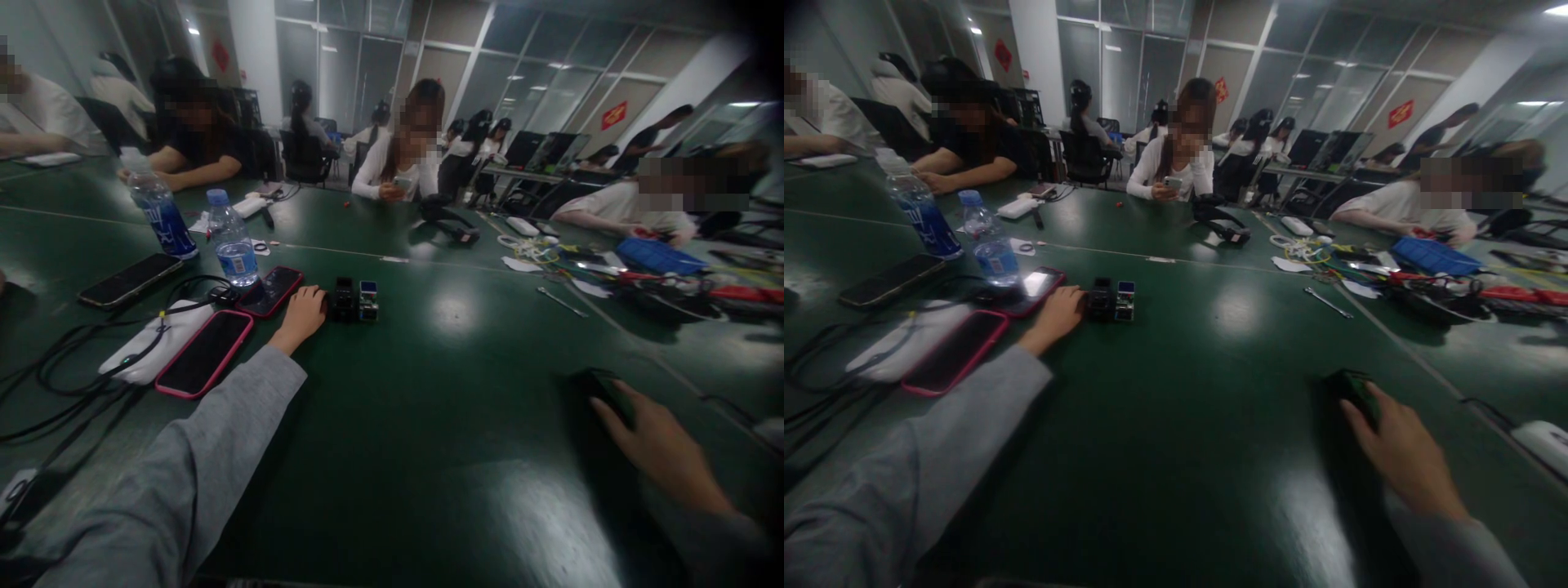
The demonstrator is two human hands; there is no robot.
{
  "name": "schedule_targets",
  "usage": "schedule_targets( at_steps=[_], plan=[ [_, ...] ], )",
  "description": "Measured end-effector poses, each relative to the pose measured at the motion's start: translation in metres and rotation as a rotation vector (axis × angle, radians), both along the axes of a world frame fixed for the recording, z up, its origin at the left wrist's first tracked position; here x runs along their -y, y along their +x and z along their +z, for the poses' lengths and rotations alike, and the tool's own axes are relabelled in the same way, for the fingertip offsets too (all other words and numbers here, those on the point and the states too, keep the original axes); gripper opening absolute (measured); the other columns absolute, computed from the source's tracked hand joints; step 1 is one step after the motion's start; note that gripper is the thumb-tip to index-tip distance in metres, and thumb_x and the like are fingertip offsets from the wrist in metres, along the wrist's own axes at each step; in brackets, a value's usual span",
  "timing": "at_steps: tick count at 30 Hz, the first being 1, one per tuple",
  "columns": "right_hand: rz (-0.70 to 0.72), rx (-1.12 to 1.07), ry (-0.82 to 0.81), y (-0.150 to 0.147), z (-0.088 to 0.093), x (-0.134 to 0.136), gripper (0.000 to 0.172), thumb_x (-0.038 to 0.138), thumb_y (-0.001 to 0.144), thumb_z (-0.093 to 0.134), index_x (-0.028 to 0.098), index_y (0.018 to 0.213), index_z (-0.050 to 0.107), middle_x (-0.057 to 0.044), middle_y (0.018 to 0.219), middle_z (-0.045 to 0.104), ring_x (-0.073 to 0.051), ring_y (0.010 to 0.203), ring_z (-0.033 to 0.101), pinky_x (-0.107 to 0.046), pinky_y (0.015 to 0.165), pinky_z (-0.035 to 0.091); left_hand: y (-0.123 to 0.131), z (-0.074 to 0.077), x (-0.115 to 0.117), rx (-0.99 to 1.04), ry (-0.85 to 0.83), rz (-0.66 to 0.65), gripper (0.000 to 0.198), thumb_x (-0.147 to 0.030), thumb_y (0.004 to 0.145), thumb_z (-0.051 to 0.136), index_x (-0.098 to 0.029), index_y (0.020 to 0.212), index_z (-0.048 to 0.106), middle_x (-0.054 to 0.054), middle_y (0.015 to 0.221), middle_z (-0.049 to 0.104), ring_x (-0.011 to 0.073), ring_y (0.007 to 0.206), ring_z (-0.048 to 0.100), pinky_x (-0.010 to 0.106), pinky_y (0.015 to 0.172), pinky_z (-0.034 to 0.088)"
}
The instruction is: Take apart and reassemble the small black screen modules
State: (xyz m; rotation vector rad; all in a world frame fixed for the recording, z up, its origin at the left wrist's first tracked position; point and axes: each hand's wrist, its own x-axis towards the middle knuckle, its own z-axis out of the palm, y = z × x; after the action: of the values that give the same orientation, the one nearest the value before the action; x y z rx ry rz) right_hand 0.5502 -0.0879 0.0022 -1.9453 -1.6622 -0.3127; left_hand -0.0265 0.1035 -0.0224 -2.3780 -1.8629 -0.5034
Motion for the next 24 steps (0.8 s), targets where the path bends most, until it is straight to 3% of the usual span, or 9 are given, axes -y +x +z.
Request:
schedule_targets(
  at_steps=[2, 4, 8, 10, 12, 15, 19, 21, 24],
  plan=[
    [0.220, -0.094, -0.165, -0.037, -0.002, -0.016, 0.089, 0.090, 0.083, 0.046, 0.024, 0.139, 0.065, -0.030, 0.112, 0.068, -0.041, 0.099, 0.070, -0.060, 0.082, 0.053, 0.000, 0.001, 0.000, 0.000, -0.005, -0.004, 0.042, -0.020, 0.100, 0.044, -0.013, 0.138, 0.061, 0.017, 0.149, 0.058, 0.0310, 0.137, 0.052, 0.047, 0.111, 0.048],
    [0.490, -0.199, -0.312, -0.087, 0.011, -0.031, 0.074, 0.076, 0.092, 0.053, 0.032, 0.151, 0.053, -0.018, 0.133, 0.065, -0.035, 0.116, 0.067, -0.056, 0.096, 0.056, 0.000, 0.002, 0.001, 0.004, -0.006, -0.005, 0.042, -0.019, 0.101, 0.043, -0.012, 0.137, 0.061, 0.018, 0.149, 0.058, 0.0314, 0.137, 0.052, 0.048, 0.110, 0.048],
    [0.567, -0.285, -0.114, -0.166, 0.054, -0.068, 0.060, 0.066, 0.099, 0.051, 0.029, 0.146, 0.056, -0.014, 0.135, 0.065, -0.032, 0.116, 0.067, -0.056, 0.104, 0.053, 0.001, 0.004, 0.003, 0.010, -0.006, 0.000, 0.040, -0.018, 0.100, 0.045, -0.015, 0.136, 0.062, 0.017, 0.148, 0.058, 0.0307, 0.137, 0.052, 0.047, 0.110, 0.048],
    [0.576, -0.310, -0.026, -0.190, 0.062, -0.090, 0.057, 0.065, 0.100, 0.050, 0.025, 0.139, 0.061, -0.014, 0.132, 0.066, -0.031, 0.113, 0.067, -0.055, 0.101, 0.055, 0.000, 0.006, 0.003, 0.003, -0.012, -0.003, 0.040, -0.017, 0.099, 0.048, -0.016, 0.137, 0.061, 0.016, 0.148, 0.058, 0.0300, 0.138, 0.052, 0.046, 0.111, 0.048],
    [0.619, -0.325, 0.011, -0.212, 0.054, -0.111, 0.054, 0.062, 0.102, 0.048, 0.023, 0.138, 0.060, -0.014, 0.130, 0.066, -0.030, 0.114, 0.066, -0.054, 0.100, 0.055, 0.000, 0.007, 0.003, -0.012, -0.030, 0.002, 0.040, -0.016, 0.099, 0.049, -0.017, 0.137, 0.061, 0.015, 0.148, 0.058, 0.0294, 0.137, 0.052, 0.044, 0.110, 0.048],
    [0.726, -0.260, 0.019, -0.253, 0.025, -0.130, 0.052, 0.055, 0.105, 0.045, 0.023, 0.145, 0.054, -0.014, 0.139, 0.061, -0.030, 0.129, 0.058, -0.057, 0.111, 0.047, 0.001, 0.006, 0.001, -0.032, -0.050, 0.026, 0.039, -0.017, 0.100, 0.045, -0.015, 0.135, 0.061, 0.016, 0.147, 0.059, 0.0309, 0.135, 0.053, 0.046, 0.108, 0.050],
    [0.842, -0.089, -0.067, -0.305, -0.004, -0.134, 0.053, 0.047, 0.105, 0.048, 0.029, 0.155, 0.042, -0.011, 0.162, 0.040, -0.031, 0.148, 0.039, -0.060, 0.118, 0.040, 0.001, 0.003, -0.003, -0.037, -0.028, 0.028, 0.039, -0.018, 0.100, 0.045, -0.014, 0.135, 0.062, 0.017, 0.147, 0.058, 0.0312, 0.135, 0.053, 0.046, 0.109, 0.049],
    [0.880, -0.022, -0.128, -0.317, -0.009, -0.132, 0.053, 0.042, 0.104, 0.053, 0.031, 0.155, 0.041, -0.010, 0.164, 0.035, -0.032, 0.148, 0.040, -0.060, 0.114, 0.044, 0.001, 0.001, -0.004, -0.036, -0.019, 0.026, 0.040, -0.018, 0.099, 0.045, -0.013, 0.134, 0.062, 0.017, 0.147, 0.059, 0.0314, 0.135, 0.053, 0.046, 0.109, 0.049],
    [0.865, -0.056, -0.120, -0.317, -0.009, -0.130, 0.040, 0.035, 0.102, 0.055, 0.028, 0.142, 0.052, -0.011, 0.154, 0.046, -0.030, 0.137, 0.052, -0.053, 0.105, 0.053, 0.001, 0.000, -0.004, -0.037, -0.017, 0.028, 0.040, -0.019, 0.099, 0.045, -0.015, 0.135, 0.063, 0.015, 0.147, 0.059, 0.0312, 0.135, 0.053, 0.046, 0.109, 0.049]
  ],
)
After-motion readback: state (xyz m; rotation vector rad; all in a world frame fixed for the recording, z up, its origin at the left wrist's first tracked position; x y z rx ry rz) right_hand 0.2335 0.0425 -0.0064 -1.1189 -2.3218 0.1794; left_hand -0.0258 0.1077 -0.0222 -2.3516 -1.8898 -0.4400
